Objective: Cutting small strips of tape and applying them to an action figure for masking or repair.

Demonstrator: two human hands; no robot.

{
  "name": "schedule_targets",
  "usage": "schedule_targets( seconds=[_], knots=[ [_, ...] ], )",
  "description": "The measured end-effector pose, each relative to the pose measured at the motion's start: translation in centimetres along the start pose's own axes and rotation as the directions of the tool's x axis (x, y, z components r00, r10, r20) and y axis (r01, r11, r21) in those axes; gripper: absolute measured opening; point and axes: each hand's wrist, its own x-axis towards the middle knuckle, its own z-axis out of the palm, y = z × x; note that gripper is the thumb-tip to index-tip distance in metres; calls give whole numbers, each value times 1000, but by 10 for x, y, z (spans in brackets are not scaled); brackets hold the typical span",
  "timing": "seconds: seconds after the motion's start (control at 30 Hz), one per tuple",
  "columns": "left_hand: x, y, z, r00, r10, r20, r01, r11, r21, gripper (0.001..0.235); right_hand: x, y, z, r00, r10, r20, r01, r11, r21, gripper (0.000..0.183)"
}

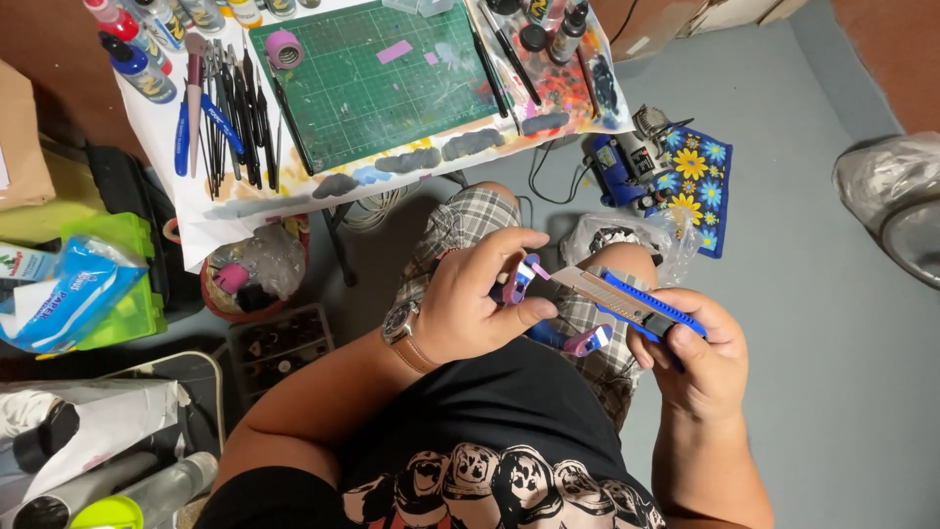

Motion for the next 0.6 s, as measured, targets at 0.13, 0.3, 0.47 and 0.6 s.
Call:
schedule_targets(
  seconds=[0.13,0.3,0.47,0.6],
  knots=[
    [3,0,2,998,62,8,-61,998,-23,56,2,-4,5,1000,25,-15,-26,1000,-16,37],
    [-6,-8,9,996,84,12,-84,996,-43,53,5,-4,7,1000,28,-5,-28,1000,10,36],
    [-9,-14,11,992,122,11,-122,992,-43,54,7,-2,6,999,43,17,-44,998,36,37],
    [-14,-19,10,991,132,20,-131,990,-52,50,5,2,3,998,56,12,-57,997,45,37]
  ],
)
